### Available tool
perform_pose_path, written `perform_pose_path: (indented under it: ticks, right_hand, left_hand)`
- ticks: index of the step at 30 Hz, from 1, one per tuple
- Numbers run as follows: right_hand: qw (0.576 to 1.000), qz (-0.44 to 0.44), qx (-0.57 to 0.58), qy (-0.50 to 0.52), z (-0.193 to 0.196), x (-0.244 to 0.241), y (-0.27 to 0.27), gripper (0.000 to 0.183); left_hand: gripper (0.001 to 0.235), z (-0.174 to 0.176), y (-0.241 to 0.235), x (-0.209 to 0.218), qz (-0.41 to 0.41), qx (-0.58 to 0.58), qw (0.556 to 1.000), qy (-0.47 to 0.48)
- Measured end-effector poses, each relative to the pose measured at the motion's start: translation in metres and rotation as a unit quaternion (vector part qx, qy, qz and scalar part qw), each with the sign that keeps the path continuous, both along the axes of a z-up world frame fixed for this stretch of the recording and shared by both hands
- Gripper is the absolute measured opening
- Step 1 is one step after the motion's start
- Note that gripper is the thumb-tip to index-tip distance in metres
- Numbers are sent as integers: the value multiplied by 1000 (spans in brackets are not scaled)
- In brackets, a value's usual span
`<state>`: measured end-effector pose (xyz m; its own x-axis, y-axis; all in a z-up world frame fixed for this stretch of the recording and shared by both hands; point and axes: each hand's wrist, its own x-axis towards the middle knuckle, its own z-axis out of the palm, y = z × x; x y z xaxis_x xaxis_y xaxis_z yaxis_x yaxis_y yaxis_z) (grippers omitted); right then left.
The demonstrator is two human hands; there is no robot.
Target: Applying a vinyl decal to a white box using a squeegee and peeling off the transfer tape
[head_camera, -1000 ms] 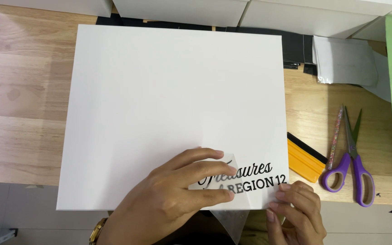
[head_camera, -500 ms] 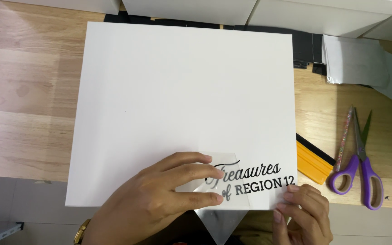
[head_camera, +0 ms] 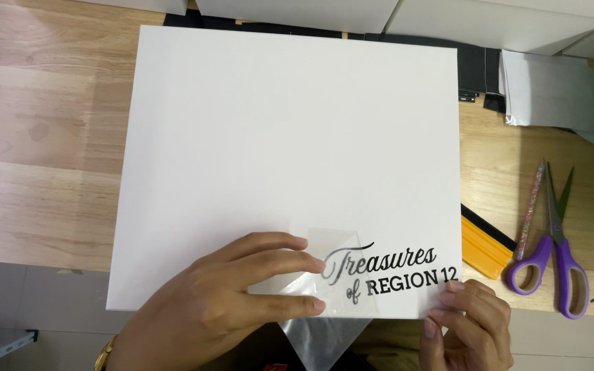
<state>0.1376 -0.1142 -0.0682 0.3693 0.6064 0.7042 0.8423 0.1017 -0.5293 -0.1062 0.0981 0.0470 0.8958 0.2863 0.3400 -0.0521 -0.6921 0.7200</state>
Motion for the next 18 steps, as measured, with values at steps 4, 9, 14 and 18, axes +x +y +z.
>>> perform_pose_path:
  ticks: [4, 9, 14, 18]
  right_hand:
    - [1000, 0, -1, -8, -2, 1, -1, 11]
    - [1000, -1, -7, -8, 0, 0, -1, 11]
    - [1000, -1, 2, -8, -2, 1, -2, 11]
    - [1000, 4, -8, -18, -1, 2, -2, 11]
  left_hand:
    - [23, -1, 2, -5, 3, -7, 1000, 5]
    - [26, -6, 6, -15, -5, -13, 1000, 26]
    - [27, -5, 9, -22, -10, -22, 999, 28]
    - [29, -7, 8, -29, 10, -28, 999, 45]
